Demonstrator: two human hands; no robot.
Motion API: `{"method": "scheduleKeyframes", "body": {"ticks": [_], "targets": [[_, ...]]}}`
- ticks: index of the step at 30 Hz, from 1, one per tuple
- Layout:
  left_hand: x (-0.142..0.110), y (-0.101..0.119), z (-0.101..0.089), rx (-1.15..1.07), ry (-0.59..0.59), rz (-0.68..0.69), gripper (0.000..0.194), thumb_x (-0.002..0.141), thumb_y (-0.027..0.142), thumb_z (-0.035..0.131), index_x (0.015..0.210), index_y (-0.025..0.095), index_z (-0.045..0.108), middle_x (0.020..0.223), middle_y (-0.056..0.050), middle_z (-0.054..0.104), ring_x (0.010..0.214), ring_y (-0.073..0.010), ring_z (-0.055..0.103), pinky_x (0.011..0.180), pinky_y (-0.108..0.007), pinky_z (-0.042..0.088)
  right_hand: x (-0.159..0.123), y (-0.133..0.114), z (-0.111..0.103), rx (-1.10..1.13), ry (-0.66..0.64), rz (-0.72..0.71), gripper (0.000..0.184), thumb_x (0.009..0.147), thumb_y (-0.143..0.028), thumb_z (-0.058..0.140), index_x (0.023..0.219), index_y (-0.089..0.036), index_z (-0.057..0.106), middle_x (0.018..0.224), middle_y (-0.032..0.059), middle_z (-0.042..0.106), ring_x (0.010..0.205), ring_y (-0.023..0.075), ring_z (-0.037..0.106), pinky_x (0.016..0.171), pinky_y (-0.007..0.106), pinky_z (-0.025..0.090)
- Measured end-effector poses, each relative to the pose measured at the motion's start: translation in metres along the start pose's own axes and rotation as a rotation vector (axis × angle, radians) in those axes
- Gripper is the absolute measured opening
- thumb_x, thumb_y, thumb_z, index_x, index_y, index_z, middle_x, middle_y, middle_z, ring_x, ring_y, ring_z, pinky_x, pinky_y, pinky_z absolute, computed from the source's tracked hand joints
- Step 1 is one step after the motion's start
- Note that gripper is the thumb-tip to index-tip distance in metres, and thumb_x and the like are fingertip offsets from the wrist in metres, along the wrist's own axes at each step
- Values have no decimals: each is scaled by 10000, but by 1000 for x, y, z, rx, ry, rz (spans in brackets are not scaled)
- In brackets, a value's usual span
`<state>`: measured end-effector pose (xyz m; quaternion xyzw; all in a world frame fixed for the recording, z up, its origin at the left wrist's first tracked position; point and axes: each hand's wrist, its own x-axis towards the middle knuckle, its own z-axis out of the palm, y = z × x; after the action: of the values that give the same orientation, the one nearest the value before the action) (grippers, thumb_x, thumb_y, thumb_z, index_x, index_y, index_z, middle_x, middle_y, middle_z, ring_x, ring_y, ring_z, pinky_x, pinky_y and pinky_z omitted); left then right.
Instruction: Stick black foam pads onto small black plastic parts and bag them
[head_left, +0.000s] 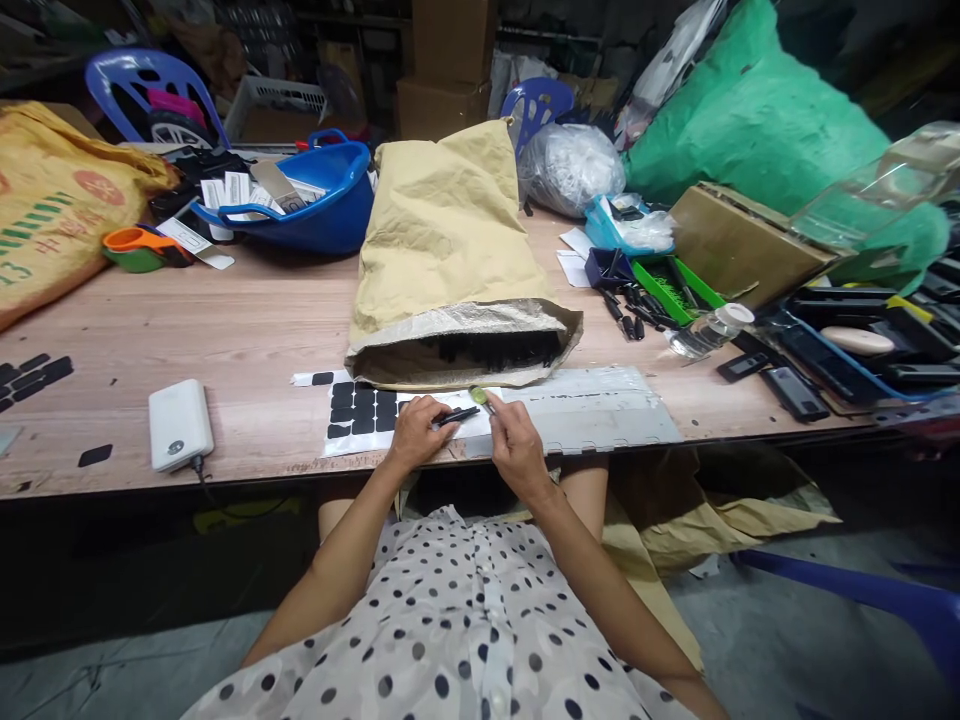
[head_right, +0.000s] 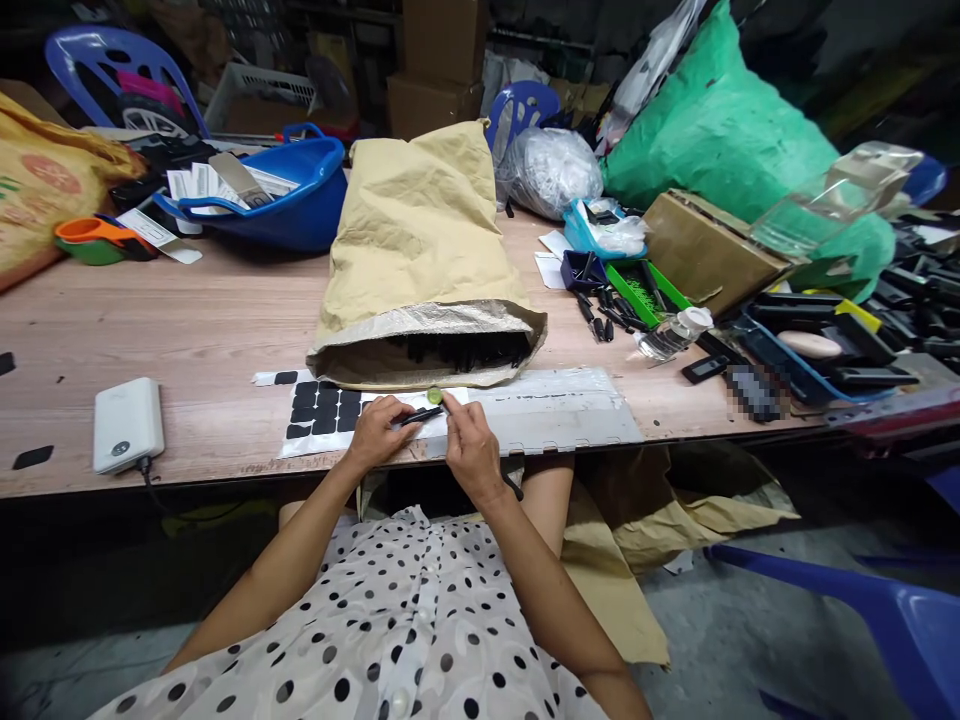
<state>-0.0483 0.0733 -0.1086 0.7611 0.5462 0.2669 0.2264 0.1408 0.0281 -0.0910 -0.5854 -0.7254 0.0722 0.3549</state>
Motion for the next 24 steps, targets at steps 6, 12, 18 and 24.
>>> {"method": "scheduleKeyframes", "body": {"ticks": [6,12,18,24], "targets": [[0,-2,2,-24,19,-11,125,847,314,700,923,250,776,831,-26,666,868,-212,606,847,-350,471,-7,-11,4,-44,-116,-60,467,976,-174,406,1374,-299,614,864,19,552,724,134,581,656,213,504],[1,-3,4,-53,39,-15,106,821,280,712,893,258,787,800,-16,647,843,-202,595,839,-343,473,-6,-16,3,-36,-75,-82,493,984,-166,389,1424,-293,572,920,48,577,819,154,606,707,221,526],[1,-1,4,-58,31,-17,97,822,273,698,865,260,784,783,-9,640,828,-196,590,824,-338,471,-6,-12,4,-74,-160,-63,461,976,-167,408,1358,-295,632,872,31,573,739,146,598,659,221,508],[2,-3,6,-70,38,-17,120,806,248,720,903,248,791,798,-18,664,842,-202,611,836,-347,483,0,-9,-3,17,-53,-31,460,1007,-205,367,1402,-272,592,931,55,593,862,165,626,781,251,538]]}}
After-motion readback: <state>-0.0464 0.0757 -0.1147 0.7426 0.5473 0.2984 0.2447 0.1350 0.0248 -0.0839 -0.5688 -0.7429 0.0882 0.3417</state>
